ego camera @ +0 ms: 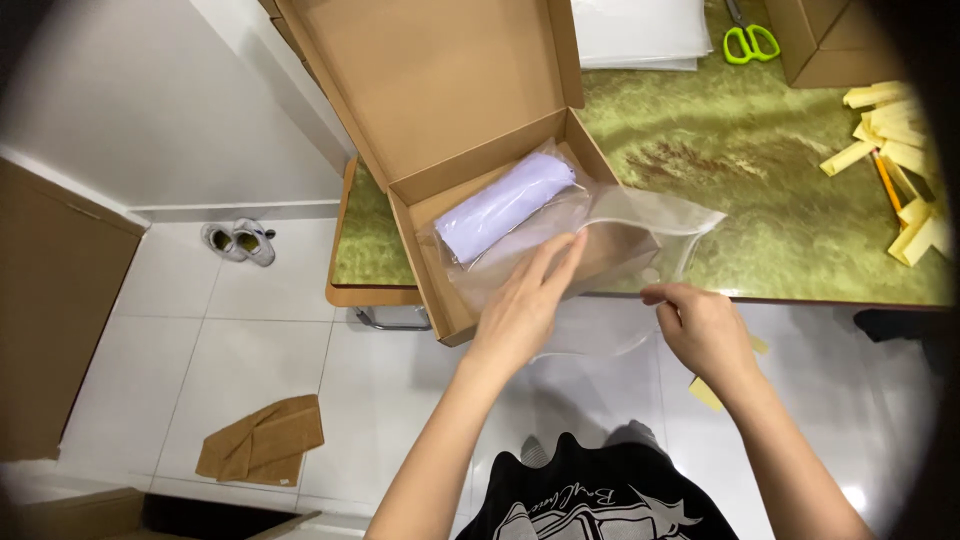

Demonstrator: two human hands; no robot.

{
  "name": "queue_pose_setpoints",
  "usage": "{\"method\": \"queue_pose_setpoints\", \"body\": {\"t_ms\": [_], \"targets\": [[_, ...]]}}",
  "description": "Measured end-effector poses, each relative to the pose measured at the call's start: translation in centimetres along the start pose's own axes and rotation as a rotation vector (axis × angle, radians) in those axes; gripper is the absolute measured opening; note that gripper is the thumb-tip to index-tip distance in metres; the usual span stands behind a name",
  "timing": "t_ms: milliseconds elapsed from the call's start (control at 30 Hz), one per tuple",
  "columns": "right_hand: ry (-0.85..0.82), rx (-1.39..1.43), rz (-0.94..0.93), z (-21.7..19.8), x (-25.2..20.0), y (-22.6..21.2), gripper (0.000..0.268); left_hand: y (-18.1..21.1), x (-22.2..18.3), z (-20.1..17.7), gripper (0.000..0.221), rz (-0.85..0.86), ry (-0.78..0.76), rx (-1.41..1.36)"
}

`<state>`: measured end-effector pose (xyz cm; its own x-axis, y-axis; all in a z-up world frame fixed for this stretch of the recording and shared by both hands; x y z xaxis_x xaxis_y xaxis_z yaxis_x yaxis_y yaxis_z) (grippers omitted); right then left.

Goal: Packing clothes into bags and boxes, tying decorative ribbons, and hanging garments on a rack.

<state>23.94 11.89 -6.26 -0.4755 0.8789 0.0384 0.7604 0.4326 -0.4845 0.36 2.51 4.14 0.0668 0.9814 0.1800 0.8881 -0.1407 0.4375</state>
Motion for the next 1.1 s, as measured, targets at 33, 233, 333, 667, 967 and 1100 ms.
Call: {"method": "queue_pose_setpoints", "body": {"t_ms": [33, 233, 333, 667, 967, 1100], "targets": [[0.032, 0.001, 0.022, -0.1, -0.4, -1.4, 0.031, 0.2, -0.1, 0.0, 0.086, 0.032, 0.009, -0.016], [-0.130, 0.476, 0.121, 7.5, 5.0, -2.0, 0.035, 1.2, -1.0, 1.5, 0.087, 0.131, 0.078, -0.048], [-0.105, 0.599, 0.177, 11.8, 7.7, -0.6, 0.036, 1.6, -1.7, 3.4, 0.078, 0.183, 0.147, 0.024], [-0.139, 1.190, 0.477, 26.5, 19.3, 0.4, 0.056, -3.8, -1.4, -1.1, 0.064, 0.101, 0.173, -0.510], [-0.005, 1.357, 0.919, 32.2, 24.9, -1.1, 0.080, -22.9, -1.6, 3.2, 0.040, -0.548, 0.146, -0.554], [-0.205, 1.324, 0.876, 28.8, 25.0, -7.0, 0.107, -24.4, -1.3, 4.5, 0.035, -0.651, 0.133, -0.651]]}}
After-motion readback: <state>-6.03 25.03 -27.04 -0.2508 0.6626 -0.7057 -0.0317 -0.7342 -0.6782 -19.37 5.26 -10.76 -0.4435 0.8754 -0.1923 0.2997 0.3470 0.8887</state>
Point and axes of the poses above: each hand's wrist, its own x-axis towards the middle knuckle, its own z-axis out of the palm, y = z × x, the point moved 3 cm from there along x, towards the middle knuckle, and after that the axes turned 7 degrees about -z, right-handed, at the moved point
